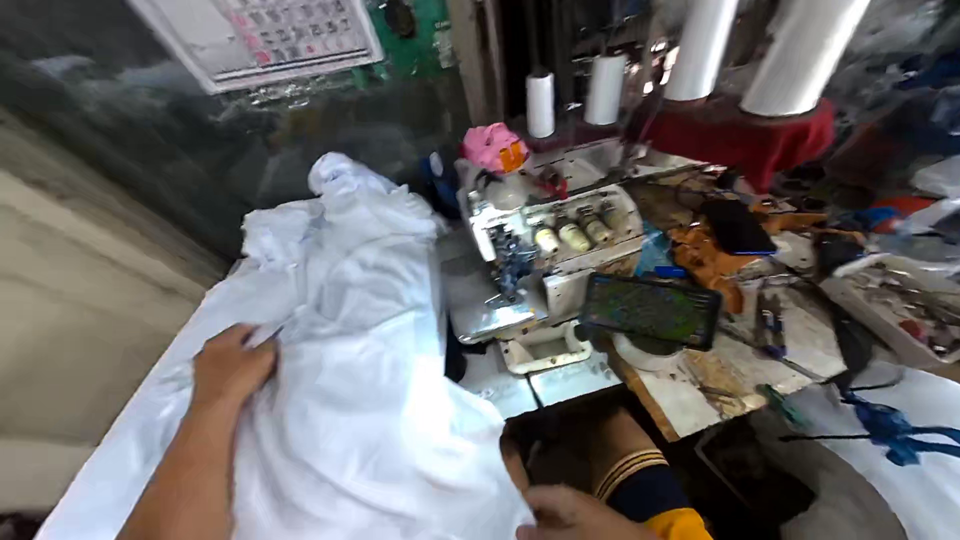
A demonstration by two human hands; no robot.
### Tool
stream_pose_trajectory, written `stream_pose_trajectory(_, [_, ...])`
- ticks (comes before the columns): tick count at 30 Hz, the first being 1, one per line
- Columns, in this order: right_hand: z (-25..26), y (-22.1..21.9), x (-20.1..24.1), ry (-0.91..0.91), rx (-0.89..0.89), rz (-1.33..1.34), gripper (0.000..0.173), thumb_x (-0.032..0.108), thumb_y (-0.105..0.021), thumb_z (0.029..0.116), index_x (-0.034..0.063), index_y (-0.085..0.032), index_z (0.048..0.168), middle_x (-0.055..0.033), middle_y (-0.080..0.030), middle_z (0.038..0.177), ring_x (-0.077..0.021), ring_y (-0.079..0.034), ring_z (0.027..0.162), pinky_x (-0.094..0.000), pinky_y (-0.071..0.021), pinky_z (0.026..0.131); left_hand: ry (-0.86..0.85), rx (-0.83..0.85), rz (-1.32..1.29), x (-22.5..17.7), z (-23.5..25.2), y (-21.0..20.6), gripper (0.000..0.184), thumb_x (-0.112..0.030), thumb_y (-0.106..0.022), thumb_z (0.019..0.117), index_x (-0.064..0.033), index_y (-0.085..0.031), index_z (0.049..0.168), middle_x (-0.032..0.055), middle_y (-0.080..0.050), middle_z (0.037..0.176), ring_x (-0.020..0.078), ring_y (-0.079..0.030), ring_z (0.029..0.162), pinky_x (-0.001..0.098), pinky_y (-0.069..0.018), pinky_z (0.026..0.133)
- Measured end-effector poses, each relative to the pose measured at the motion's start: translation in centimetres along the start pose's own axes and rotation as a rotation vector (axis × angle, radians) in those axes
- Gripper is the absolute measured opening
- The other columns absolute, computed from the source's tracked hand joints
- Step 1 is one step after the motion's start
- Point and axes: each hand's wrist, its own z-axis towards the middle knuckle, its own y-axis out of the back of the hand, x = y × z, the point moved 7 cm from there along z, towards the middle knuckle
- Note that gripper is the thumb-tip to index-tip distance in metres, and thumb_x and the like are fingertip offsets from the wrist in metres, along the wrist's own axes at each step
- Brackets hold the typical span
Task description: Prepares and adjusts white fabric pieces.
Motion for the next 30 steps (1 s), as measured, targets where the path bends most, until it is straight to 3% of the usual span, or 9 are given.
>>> stream_pose_trajectory(3, [-0.1, 1.5, 0.9, 0.008, -0.066, -0.039, 0.024, 0.02, -0.058, 0.1043, 0.0042, -0.067, 0.119, -0.008, -0.074, 0.097, -0.0172, -0.072, 0.085, -0.0401, -0.0618, 0.079, -0.116, 0.045, -0.061, -3.7, -2.2, 2.0, 0.048, -0.026, -0.067, 0.0992, -0.002, -0.057, 0.14, 0.0304, -0.058, 0.134, 0.0495, -0.056, 0.126, 0.0707, -0.0432, 0.104])
stream_pose_trajectory(5, [-0.1, 1.8, 1.5, 0.014, -0.123, -0.155, 0.023, 0.025, -0.058, 0.1046, 0.0067, -0.068, 0.114, -0.0064, -0.072, 0.087, -0.0171, -0.07, 0.076, -0.0403, -0.0609, 0.071, -0.319, 0.006, -0.054, -6.9, -4.4, 2.4, 0.039, -0.024, -0.065, 0.0994, -0.0057, -0.064, 0.134, 0.0245, -0.06, 0.135, 0.0435, -0.054, 0.13, 0.0664, -0.0419, 0.108])
stream_pose_trajectory(8, [-0.9, 0.9, 2.7, 0.088, -0.103, -0.174, 0.022, 0.025, -0.059, 0.1048, 0.006, -0.069, 0.11, -0.0063, -0.072, 0.083, -0.0168, -0.07, 0.071, -0.0385, -0.0606, 0.067, -0.463, 0.051, -0.031, -8.2, -6.0, -0.1, 0.026, -0.028, -0.065, 0.1004, -0.0169, -0.073, 0.122, 0.0128, -0.065, 0.129, 0.0346, -0.057, 0.126, 0.0661, -0.0455, 0.102])
stream_pose_trajectory(11, [-2.1, 1.8, 4.1, 0.112, -0.124, -0.212, 0.02, 0.025, -0.062, 0.1034, 0.006, -0.069, 0.106, -0.0053, -0.071, 0.08, -0.0147, -0.068, 0.067, -0.0357, -0.0596, 0.062, -0.463, -0.081, -0.053, -8.7, -5.8, 2.8, 0.02, -0.025, -0.069, 0.0978, -0.0117, -0.077, 0.11, 0.0187, -0.065, 0.121, 0.0407, -0.058, 0.118, 0.0687, -0.0438, 0.097])
stream_pose_trajectory(15, [-3.5, 4.8, 6.0, 0.193, -0.187, -0.24, 0.019, 0.026, -0.07, 0.0982, 0.0079, -0.071, 0.102, -0.003, -0.069, 0.075, -0.0114, -0.066, 0.062, -0.0311, -0.0572, 0.057, -0.392, -0.271, -0.031, -10.4, -4.3, 9.8, 0.031, -0.025, -0.058, 0.1034, 0.0002, -0.07, 0.118, 0.0321, -0.062, 0.116, 0.0482, -0.062, 0.105, 0.0667, -0.0494, 0.09])
stream_pose_trajectory(19, [-2.8, 7.9, 6.4, 0.19, -0.324, -0.297, 0.027, 0.036, -0.073, 0.0952, 0.0102, -0.073, 0.102, 0.0004, -0.071, 0.081, -0.0084, -0.066, 0.07, -0.029, -0.0575, 0.063, -0.239, -0.407, 0.019, -9.2, 0.2, 12.4, 0.041, -0.032, -0.05, 0.1064, 0.0003, -0.063, 0.127, 0.0364, -0.062, 0.112, 0.0553, -0.06, 0.103, 0.0731, -0.0421, 0.091])
stream_pose_trajectory(22, [-2.3, 8.9, 5.2, 0.201, -0.47, -0.2, 0.023, 0.03, -0.074, 0.0941, 0.0081, -0.074, 0.103, -0.0014, -0.073, 0.089, -0.0107, -0.069, 0.078, -0.03, -0.0593, 0.07, -0.04, -0.369, 0.016, -6.6, 2.4, 9.4, 0.047, -0.034, -0.046, 0.1067, 0.0031, -0.058, 0.132, 0.0393, -0.059, 0.122, 0.0601, -0.055, 0.116, 0.0775, -0.0373, 0.097])
stream_pose_trajectory(26, [-2.8, 9.3, 2.9, 0.218, -0.685, -0.01, 0.021, 0.018, -0.073, 0.0947, 0.0019, -0.072, 0.108, -0.0083, -0.074, 0.094, -0.0183, -0.072, 0.082, -0.0337, -0.0625, 0.074, 0.08, -0.139, 0.103, -0.9, 2.7, -0.4, 0.044, -0.033, -0.05, 0.1069, 0.0035, -0.063, 0.127, 0.0406, -0.059, 0.124, 0.065, -0.054, 0.118, 0.0838, -0.0375, 0.092])
stream_pose_trajectory(30, [-3.9, 9.2, 2.6, 0.249, -0.768, 0.045, 0.019, 0.015, -0.073, 0.0945, 0.001, -0.069, 0.106, -0.0082, -0.073, 0.089, -0.0165, -0.071, 0.077, -0.0306, -0.0615, 0.069, 0.071, -0.032, 0.06, -0.9, 2.9, -1.1, 0.041, -0.03, -0.058, 0.1044, 0.0006, -0.062, 0.131, 0.0347, -0.065, 0.12, 0.062, -0.056, 0.116, 0.0831, -0.0356, 0.094])
